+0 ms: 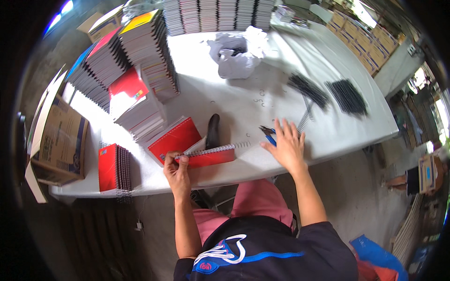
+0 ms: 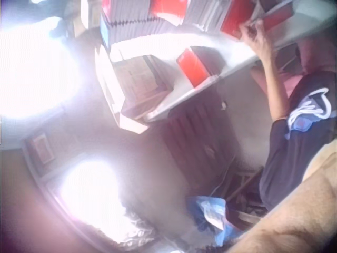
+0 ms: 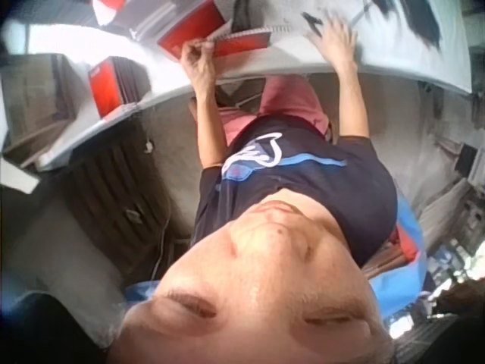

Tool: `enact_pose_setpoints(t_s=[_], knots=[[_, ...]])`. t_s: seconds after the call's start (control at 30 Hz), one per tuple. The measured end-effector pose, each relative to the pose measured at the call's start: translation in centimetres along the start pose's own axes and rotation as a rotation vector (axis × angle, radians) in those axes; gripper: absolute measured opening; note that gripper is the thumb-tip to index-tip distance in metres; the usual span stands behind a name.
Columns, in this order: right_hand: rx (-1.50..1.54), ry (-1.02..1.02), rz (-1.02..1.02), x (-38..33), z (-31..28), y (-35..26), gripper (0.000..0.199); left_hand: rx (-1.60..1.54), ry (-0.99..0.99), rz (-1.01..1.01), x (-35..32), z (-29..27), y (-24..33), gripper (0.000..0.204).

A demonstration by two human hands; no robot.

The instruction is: The person assembles notebooks by aligning stacks of paper and covers, inserting spiral wire bindings through the punched holes, and trimming the excess wire with shears. They handle multiple notebooks one after another, picking them up from a pile and setting them aside once the binding is secured.

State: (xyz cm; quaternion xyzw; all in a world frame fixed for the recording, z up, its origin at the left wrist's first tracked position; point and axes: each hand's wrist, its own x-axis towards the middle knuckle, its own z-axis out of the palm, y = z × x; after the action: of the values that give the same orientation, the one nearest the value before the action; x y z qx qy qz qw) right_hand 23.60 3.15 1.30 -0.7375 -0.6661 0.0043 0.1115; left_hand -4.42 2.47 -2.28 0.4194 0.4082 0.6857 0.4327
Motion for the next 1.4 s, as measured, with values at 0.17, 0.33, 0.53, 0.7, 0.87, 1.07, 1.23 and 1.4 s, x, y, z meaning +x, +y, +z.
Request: enact_pose_setpoints(t_s=[0.17, 0.33, 0.53, 0.7, 0.87, 1.07, 1.23, 1.4], knots=[[-0.068, 0.156, -0.151, -3.6, 1.9, 0.6, 0.044, -0.012, 0.245, 0.037, -1.0, 2.9, 1.9, 0.016], [0.596, 0.303, -0.218, -4.1, -2.8, -3.6, 0.035, 0.256, 0.129, 0.346, -1.7, 4.5, 2.4, 0.022], [0.443, 0.3, -0.585, -6.1, -6.7, -10.1, 0.037, 0.36, 0.115, 0.367, -2.0, 4.2, 3.5, 0.028], [0.477, 0.218, -0.593, -6.1, -6.7, -10.7, 0.037, 0.364, 0.181, 0.359, -2.3, 3.7, 4.0, 0.034], [0.495, 0.17, -0.593, -6.1, -6.8, -10.8, 0.037, 0.319, 0.26, 0.397, -2.4, 3.9, 3.8, 0.028], [0.487, 0.129, -0.61, -6.0, -7.5, -10.7, 0.037, 0.347, 0.23, 0.453, -2.6, 3.7, 3.9, 0.03], [0.457, 0.116, -0.619, -5.9, -7.8, -10.7, 0.037, 0.398, 0.238, 0.48, -2.6, 3.5, 3.8, 0.024], [0.466, 0.105, -0.64, -5.5, -8.2, -10.9, 0.036, 0.41, 0.253, 0.507, -2.6, 3.2, 3.4, 0.026]])
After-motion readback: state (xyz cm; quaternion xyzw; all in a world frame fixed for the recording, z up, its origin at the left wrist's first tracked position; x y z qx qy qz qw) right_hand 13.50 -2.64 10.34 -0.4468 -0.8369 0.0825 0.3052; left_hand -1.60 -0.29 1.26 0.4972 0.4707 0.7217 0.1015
